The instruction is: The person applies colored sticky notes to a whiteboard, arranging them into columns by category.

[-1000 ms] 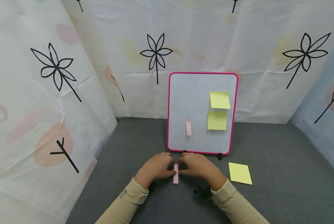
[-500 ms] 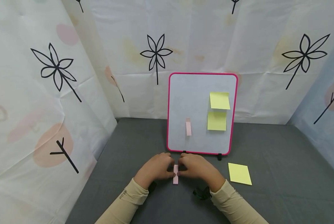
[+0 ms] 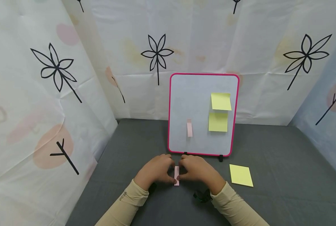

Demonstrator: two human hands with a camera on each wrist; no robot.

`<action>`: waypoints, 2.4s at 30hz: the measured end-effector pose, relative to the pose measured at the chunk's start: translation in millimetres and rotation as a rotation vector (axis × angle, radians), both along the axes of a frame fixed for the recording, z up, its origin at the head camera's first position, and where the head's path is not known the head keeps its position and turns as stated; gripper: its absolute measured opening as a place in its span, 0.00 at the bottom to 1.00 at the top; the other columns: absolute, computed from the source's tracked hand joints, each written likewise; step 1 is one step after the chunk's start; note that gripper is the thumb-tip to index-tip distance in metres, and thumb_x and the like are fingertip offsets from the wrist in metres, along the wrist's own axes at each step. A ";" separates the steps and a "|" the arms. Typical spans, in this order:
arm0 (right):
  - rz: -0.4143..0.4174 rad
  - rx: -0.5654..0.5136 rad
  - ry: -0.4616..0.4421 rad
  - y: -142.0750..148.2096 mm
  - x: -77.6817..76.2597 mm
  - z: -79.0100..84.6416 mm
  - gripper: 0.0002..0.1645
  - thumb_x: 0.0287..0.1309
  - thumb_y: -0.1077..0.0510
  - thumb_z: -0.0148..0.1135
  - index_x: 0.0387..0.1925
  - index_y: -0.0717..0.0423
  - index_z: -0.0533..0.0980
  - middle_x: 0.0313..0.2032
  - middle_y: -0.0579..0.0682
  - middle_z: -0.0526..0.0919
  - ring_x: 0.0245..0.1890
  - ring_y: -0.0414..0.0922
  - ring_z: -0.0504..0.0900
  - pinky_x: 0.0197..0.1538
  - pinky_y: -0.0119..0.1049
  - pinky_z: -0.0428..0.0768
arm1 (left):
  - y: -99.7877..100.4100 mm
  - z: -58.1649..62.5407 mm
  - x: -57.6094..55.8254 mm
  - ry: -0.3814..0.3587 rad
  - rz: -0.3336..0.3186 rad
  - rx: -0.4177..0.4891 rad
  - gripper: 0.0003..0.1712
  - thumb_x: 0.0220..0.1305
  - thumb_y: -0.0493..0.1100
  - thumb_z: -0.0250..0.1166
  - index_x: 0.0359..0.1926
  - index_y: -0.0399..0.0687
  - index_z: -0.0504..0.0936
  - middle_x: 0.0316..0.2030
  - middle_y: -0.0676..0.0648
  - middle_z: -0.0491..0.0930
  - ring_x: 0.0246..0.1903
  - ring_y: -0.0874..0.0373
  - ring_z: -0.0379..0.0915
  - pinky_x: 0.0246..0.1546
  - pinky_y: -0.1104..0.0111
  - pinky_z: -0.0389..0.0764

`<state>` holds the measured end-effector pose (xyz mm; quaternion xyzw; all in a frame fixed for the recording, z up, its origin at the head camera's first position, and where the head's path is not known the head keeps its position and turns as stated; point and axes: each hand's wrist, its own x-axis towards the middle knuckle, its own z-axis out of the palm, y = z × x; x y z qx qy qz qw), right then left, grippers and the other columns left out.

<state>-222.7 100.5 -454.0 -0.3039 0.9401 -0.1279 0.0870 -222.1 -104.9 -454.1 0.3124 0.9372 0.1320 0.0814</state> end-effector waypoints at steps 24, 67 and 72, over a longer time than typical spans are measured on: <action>-0.008 0.010 0.000 -1.1 0.3 -1.3 0.28 0.50 0.38 0.83 0.47 0.49 0.88 0.39 0.44 0.83 0.32 0.37 0.74 0.37 0.32 0.79 | 0.0 -2.9 -0.8 -0.012 0.010 0.007 0.23 0.53 0.57 0.84 0.44 0.49 0.92 0.41 0.52 0.83 0.36 0.62 0.73 0.40 0.67 0.81; 0.067 -0.034 0.126 0.8 3.5 -1.9 0.07 0.65 0.52 0.73 0.39 0.51 0.88 0.33 0.46 0.80 0.26 0.36 0.69 0.30 0.32 0.72 | 0.5 1.3 0.6 0.030 -0.023 0.034 0.19 0.52 0.53 0.86 0.38 0.47 0.91 0.32 0.51 0.78 0.30 0.62 0.67 0.31 0.69 0.72; 0.059 -0.032 0.107 1.1 2.7 -1.0 0.08 0.65 0.52 0.73 0.40 0.51 0.88 0.33 0.46 0.81 0.27 0.36 0.70 0.31 0.31 0.73 | 0.6 1.2 0.1 0.024 -0.024 0.034 0.19 0.52 0.53 0.85 0.38 0.47 0.91 0.34 0.50 0.80 0.31 0.62 0.67 0.32 0.69 0.73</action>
